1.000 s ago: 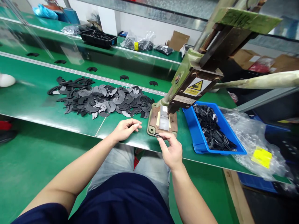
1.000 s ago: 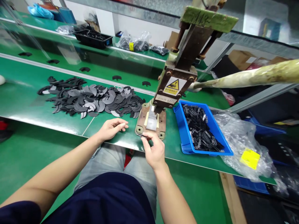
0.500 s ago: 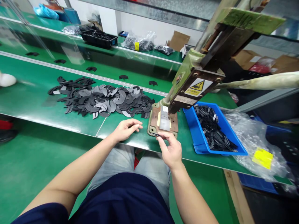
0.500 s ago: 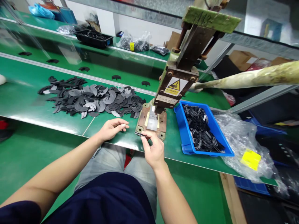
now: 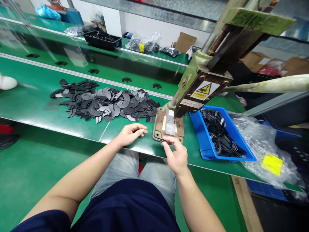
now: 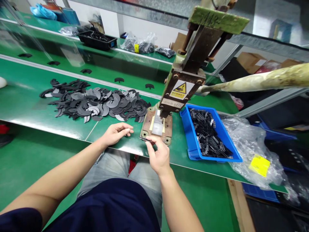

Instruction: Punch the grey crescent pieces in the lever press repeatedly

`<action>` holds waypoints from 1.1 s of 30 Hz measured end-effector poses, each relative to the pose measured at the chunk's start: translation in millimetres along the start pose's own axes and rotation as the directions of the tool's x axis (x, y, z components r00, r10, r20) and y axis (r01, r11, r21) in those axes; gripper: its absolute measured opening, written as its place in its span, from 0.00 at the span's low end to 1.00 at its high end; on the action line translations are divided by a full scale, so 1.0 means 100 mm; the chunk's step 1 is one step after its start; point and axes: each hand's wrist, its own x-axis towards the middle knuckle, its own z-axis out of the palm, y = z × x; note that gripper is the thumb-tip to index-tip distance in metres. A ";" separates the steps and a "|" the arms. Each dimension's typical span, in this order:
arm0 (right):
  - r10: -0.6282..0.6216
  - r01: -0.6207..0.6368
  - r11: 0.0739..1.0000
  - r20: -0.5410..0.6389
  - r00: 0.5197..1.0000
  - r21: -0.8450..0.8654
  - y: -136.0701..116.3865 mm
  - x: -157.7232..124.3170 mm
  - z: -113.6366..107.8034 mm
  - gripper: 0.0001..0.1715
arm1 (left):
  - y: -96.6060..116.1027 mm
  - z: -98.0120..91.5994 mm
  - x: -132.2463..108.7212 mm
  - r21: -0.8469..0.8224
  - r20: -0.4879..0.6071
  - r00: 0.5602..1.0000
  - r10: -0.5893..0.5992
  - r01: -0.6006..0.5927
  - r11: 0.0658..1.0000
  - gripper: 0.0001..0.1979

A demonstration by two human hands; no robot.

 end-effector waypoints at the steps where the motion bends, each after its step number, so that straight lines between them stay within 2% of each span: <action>1: 0.000 0.000 1.000 0.001 1.000 0.000 0.00 0.00 0.00 0.11 | 0.00 0.00 0.00 0.003 -0.004 1.000 -0.003 0.003 1.000 0.19; 17: -0.006 0.006 1.000 -0.005 1.000 0.008 0.01 -0.02 0.01 0.11 | 0.03 0.01 0.00 0.044 0.001 1.000 0.014 -0.014 0.999 0.18; 33: -0.001 0.001 1.000 -0.001 1.000 0.002 0.01 -0.02 0.02 0.11 | -0.02 0.00 0.00 0.001 0.018 1.000 -0.008 0.008 1.000 0.18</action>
